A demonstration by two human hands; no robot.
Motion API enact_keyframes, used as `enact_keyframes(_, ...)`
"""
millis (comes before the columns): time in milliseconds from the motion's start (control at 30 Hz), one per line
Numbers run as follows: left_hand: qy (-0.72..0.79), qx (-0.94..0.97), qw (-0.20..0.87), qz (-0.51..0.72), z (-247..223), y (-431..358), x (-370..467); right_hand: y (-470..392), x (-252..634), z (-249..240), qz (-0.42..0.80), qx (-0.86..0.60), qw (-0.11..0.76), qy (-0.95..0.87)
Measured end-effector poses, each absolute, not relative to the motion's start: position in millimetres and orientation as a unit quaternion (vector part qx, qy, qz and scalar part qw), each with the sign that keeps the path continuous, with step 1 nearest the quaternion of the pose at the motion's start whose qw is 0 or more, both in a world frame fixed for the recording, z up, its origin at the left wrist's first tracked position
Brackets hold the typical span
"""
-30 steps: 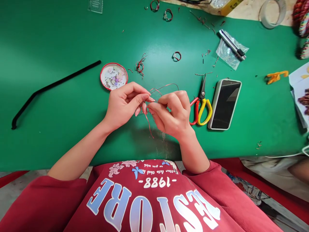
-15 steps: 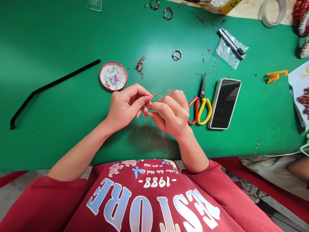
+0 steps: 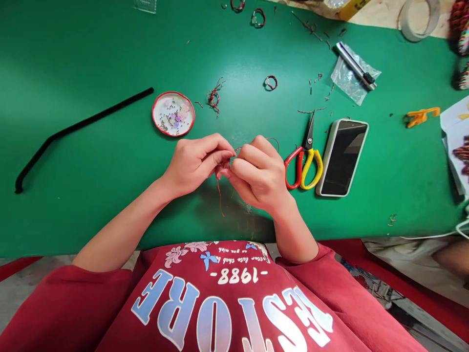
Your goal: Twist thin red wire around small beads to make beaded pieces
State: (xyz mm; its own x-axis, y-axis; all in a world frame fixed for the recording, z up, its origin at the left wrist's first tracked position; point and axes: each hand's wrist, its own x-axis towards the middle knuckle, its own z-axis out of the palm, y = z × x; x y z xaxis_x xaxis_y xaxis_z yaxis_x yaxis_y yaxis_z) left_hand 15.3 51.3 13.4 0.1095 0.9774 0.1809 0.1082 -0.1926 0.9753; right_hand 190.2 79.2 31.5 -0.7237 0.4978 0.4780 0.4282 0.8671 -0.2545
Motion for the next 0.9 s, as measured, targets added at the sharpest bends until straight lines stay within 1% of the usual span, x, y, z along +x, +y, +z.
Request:
enact_keyframes(133, 0.466, 0.627, 0.425, 0.457, 16.0, 52.3, 13.8, 72.4, 186.6, 29.7, -0.039, -0.264, 0.266, -0.926)
enact_keyframes(200, 0.468, 0.621, 0.439, 0.451, 16.8, 51.9, 14.0, 69.0, 185.9, 28.0, -0.053, -0.29, 0.261, -0.919)
enact_keyframes(300, 0.462, 0.58, 0.484, 0.464, 17.0, 50.5, 15.4, 68.0, 187.8, 28.5, -0.005, -0.301, 0.277, -0.913)
enact_keyframes(433, 0.438, 0.518, 0.548, 0.49, 18.1, 49.4, 16.3, 73.1, 192.5, 37.0, 0.143, -0.287, 0.336, -0.886)
enact_keyframes(500, 0.443, 0.503, 0.558, 0.49, 19.4, 49.5, 15.9, 75.1, 194.0, 40.3, 0.179, -0.296, 0.365, -0.864)
enact_keyframes(567, 0.446, 0.498, 0.56, 0.489, 20.6, 49.9, 15.7, 76.0, 194.6, 40.5, 0.17, -0.318, 0.366, -0.858)
enact_keyframes(700, 0.435, 0.496, 0.561, 0.5, 21.0, 49.9, 16.2, 77.2, 195.6, 34.9, 0.135, -0.347, 0.321, -0.871)
enact_keyframes(833, 0.45, 0.499, 0.553, 0.493, 18.7, 48.9, 16.6, 79.8, 197.8, 32.9, 0.131, -0.326, 0.344, -0.871)
enact_keyframes(900, 0.459, 0.496, 0.545, 0.496, 17.0, 48.5, 16.8, 81.0, 198.8, 33.3, 0.136, -0.334, 0.337, -0.87)
